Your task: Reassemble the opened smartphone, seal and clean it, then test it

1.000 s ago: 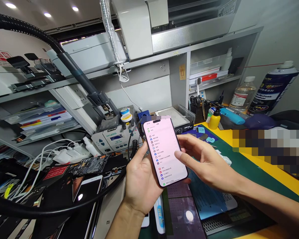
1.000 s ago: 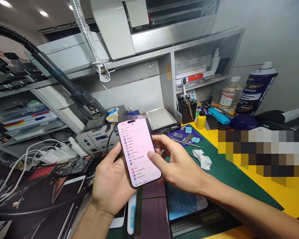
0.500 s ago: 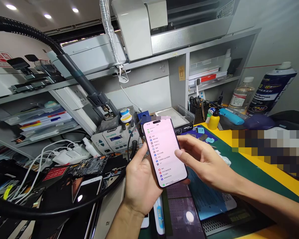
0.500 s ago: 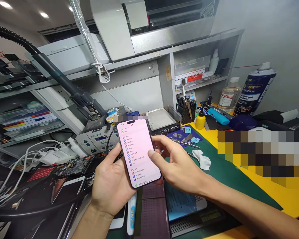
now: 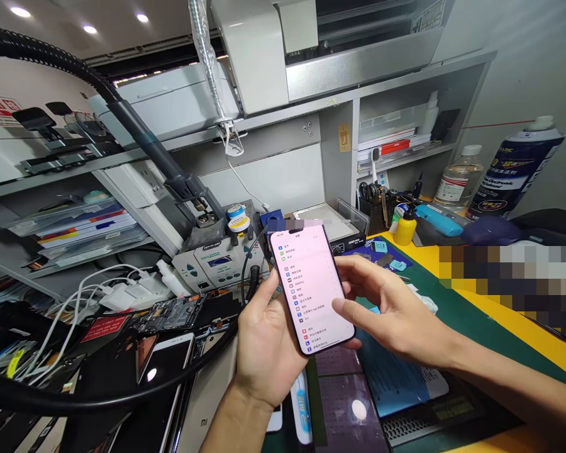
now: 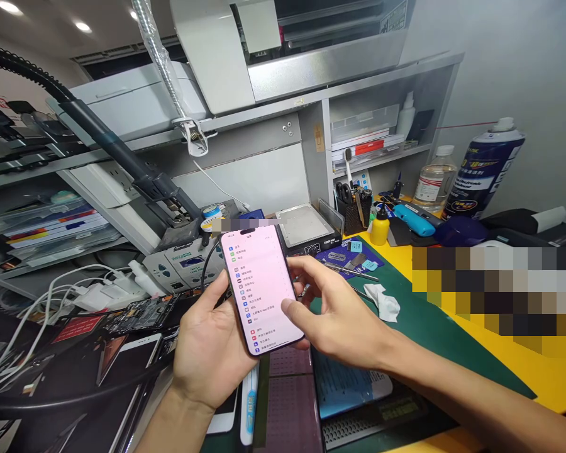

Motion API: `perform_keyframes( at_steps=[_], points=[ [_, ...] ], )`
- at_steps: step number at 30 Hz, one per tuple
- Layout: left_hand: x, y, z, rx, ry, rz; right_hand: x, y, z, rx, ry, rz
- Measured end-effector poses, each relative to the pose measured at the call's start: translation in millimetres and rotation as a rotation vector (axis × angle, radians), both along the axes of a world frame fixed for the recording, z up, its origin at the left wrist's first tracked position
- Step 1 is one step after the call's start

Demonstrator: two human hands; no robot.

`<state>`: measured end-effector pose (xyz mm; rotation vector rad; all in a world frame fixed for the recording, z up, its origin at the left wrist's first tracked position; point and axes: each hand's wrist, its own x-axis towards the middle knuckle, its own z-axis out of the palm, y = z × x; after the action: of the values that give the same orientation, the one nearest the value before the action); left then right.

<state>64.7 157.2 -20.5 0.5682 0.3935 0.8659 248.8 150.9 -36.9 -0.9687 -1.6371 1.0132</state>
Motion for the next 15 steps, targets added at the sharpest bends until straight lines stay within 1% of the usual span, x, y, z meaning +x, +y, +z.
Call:
perform_keyframes(
  at_steps=[11,15],
  points=[
    [1.3,0.7,0.5,-0.027,-0.004,0.041,-1.3,2.8,-1.4,0.039,-0.026,-0.025],
    [1.0,0.1,0.1,0.001,-0.008,0.009,-0.6,1.9,-2.0,0.051,-0.033,-0.023]
  ],
)
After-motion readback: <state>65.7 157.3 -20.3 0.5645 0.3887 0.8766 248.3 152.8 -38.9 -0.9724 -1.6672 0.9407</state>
